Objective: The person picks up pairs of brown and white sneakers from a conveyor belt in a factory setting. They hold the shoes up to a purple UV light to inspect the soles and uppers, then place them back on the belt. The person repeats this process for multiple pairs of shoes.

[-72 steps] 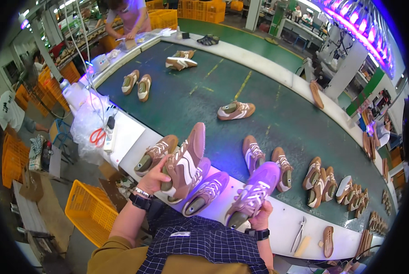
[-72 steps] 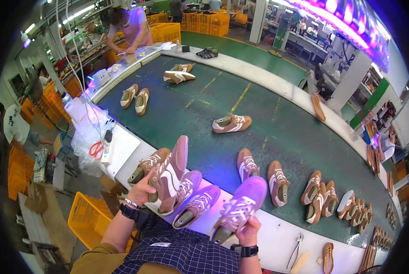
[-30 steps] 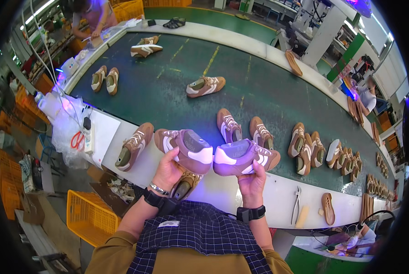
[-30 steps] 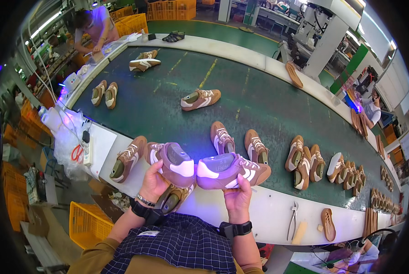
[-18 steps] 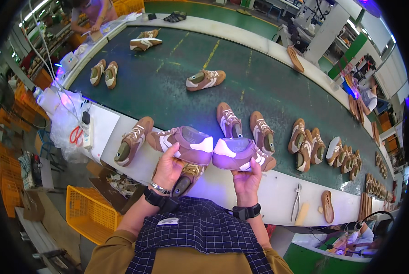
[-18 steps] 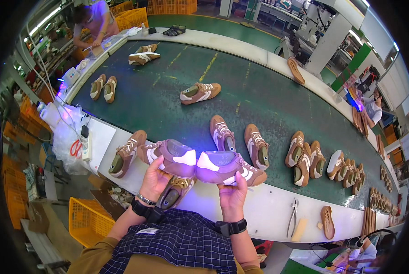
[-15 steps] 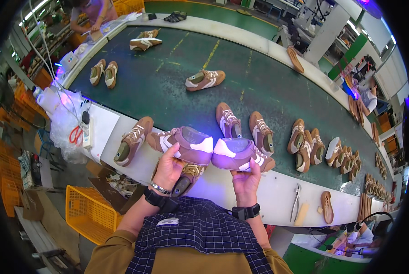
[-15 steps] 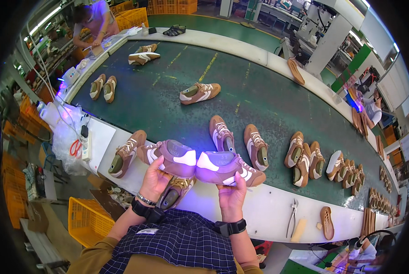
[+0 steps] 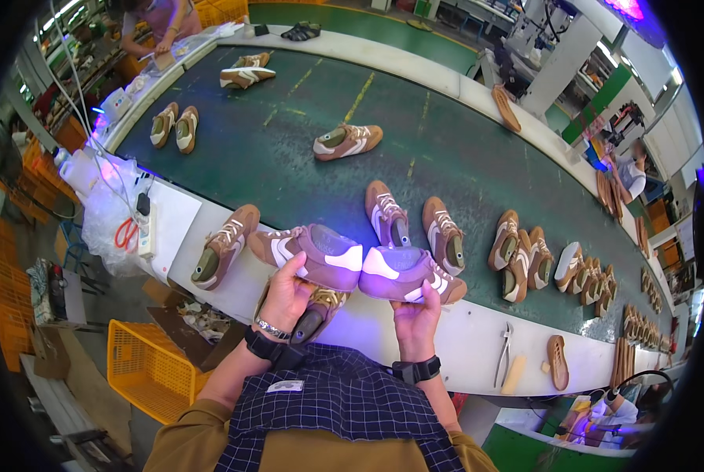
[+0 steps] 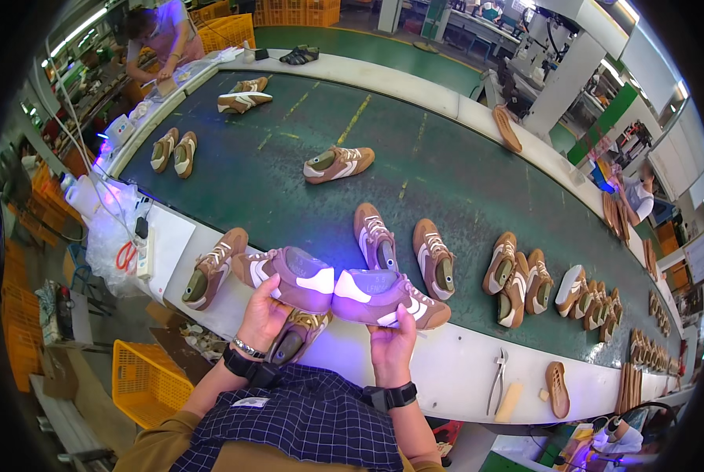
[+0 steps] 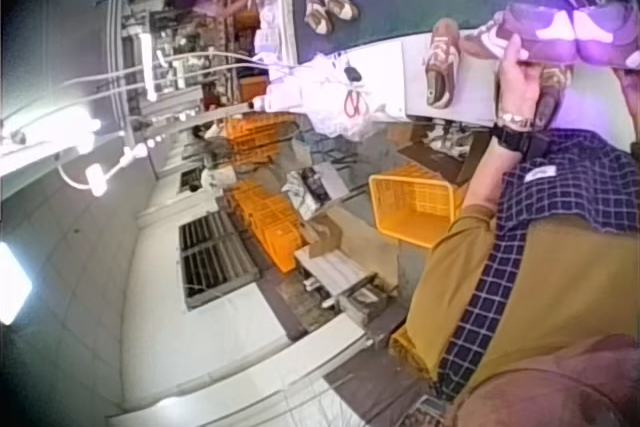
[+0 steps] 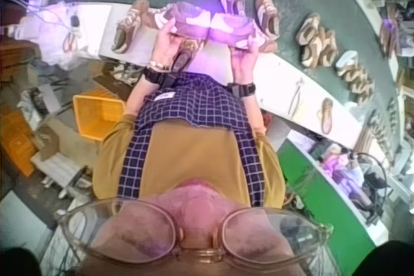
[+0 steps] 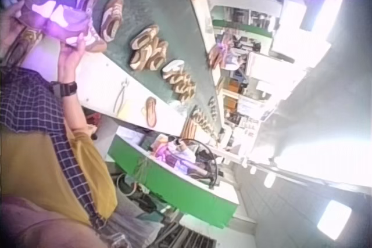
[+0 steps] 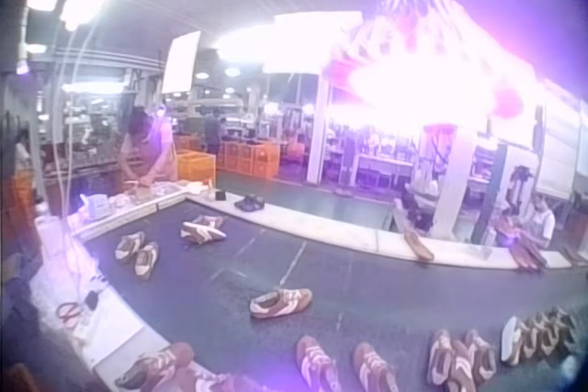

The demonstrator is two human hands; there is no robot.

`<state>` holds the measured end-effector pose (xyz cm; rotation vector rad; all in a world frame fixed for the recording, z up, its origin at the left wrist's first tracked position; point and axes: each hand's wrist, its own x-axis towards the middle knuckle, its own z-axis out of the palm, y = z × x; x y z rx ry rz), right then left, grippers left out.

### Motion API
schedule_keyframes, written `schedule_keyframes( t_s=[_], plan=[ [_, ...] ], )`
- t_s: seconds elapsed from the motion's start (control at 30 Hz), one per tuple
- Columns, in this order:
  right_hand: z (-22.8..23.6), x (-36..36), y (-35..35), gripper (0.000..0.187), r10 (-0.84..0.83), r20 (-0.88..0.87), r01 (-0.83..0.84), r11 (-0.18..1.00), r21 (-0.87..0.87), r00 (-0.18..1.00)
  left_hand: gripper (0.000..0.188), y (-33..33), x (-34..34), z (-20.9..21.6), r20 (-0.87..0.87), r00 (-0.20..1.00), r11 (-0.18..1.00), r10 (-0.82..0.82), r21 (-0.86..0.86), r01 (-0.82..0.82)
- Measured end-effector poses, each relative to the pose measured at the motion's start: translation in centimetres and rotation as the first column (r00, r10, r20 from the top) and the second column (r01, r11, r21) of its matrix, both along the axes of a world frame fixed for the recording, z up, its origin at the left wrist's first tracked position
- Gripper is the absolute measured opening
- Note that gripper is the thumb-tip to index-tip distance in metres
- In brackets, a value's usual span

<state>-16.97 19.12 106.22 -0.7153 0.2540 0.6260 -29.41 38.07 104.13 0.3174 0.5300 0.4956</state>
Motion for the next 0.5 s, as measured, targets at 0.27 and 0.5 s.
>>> schedule_keyframes(
  t_s=[0.27, 0.5],
  plan=[
    [0.8, 0.0, -0.6, 0.041, 0.009, 0.102, -0.002, 0.997, -0.073, 0.995, 0.041, 0.0, -0.2, 0.3, -0.036, 0.999, 0.996, 0.008, 0.091, -0.005],
    [0.6, 0.4, -1.5, 0.041, 0.057, 0.161, -0.032, 0.988, -0.151, 0.985, 0.038, -0.4, -0.1, 1.3, -0.062, 0.995, 0.977, 0.079, 0.202, -0.065]
  ],
)
